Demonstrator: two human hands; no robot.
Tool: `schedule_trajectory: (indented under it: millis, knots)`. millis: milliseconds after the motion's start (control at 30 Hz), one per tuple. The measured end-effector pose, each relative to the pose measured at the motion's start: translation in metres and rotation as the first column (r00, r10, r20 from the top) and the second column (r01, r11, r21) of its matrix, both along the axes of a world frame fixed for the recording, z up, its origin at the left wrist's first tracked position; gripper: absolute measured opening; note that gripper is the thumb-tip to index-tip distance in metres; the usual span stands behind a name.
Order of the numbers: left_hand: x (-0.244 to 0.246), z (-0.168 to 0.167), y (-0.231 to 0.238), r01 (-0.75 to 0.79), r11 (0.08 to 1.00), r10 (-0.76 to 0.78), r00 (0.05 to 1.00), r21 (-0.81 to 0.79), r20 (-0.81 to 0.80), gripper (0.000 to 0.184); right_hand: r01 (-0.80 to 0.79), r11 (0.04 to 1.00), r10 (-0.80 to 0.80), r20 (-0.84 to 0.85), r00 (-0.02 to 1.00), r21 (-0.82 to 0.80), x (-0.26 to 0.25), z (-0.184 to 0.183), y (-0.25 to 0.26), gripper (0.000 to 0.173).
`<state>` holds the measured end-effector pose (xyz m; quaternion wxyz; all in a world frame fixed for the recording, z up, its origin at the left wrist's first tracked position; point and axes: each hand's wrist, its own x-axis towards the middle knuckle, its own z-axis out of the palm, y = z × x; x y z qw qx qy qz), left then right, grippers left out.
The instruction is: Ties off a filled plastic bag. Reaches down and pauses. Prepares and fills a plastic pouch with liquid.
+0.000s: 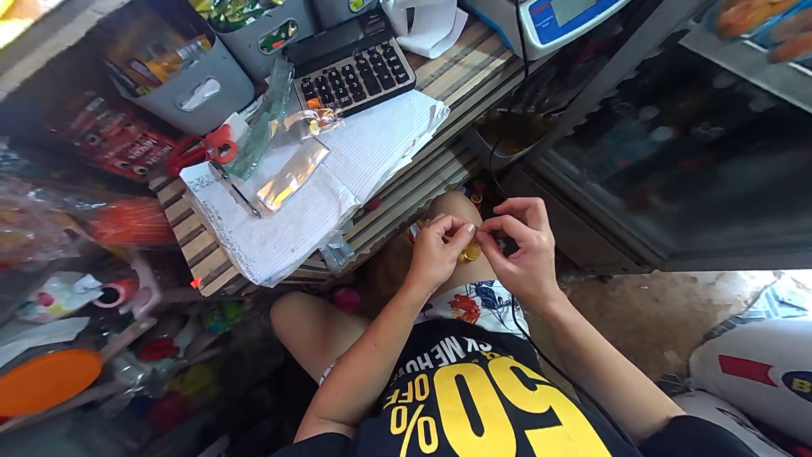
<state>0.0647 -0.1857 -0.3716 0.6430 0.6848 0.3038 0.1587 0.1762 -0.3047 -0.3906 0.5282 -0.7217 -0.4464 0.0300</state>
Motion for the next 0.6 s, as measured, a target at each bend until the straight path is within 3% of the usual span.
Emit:
schedule_trajectory:
  millis: [67,133,200,233,267,333,400,500,600]
  knots:
    - [0.0,0.0,-0.001,0.001,1.0,-0.001,1.0,-0.028,0.003,0.015,-0.08,0.997,0.074,-0.282,0.957,-0.008,0.004,-0.002,-0.001,0.014]
    - [0.0,-0.001,-0.001,-0.001,0.997,0.002,1.0,-0.079,0.015,0.015,-0.15,0.987,0.155,-0.626,0.764,0.061,0.009,-0.004,-0.001,0.005]
    - [0.0,-0.001,-0.001,-0.015,0.99,0.017,1.0,-0.14,0.011,0.015,-0.168,0.977,0.207,-0.773,0.6,0.131,0.012,-0.007,0.0,0.008]
    - [0.0,-0.001,0.0,-0.026,0.988,0.027,1.0,-0.152,0.006,0.014,-0.184,0.973,0.224,-0.764,0.605,0.14,0.013,-0.009,-0.001,0.008]
    - [0.0,-0.001,0.0,-0.032,0.988,0.033,0.999,-0.153,0.006,0.014,-0.204,0.972,0.228,-0.702,0.674,0.119,0.014,-0.01,-0.002,0.01]
    - [-0.001,-0.001,0.001,-0.036,0.99,0.039,0.999,-0.138,0.014,0.014,-0.203,0.978,0.204,-0.444,0.873,0.049,0.012,-0.009,-0.003,0.026]
    - [-0.002,-0.001,0.0,-0.033,0.992,0.036,0.999,-0.119,0.022,0.013,-0.14,0.989,0.144,-0.131,0.981,0.037,0.008,-0.008,-0.002,0.023]
    - [0.0,0.0,-0.002,-0.033,0.996,0.036,0.999,-0.077,0.031,0.012,-0.079,0.991,0.068,0.099,0.993,0.111,0.005,-0.007,-0.001,0.009]
    - [-0.001,0.002,-0.002,-0.024,1.0,0.024,1.0,-0.001,0.014,0.012,-0.108,0.989,0.099,0.097,0.99,0.101,0.005,-0.007,-0.004,0.01]
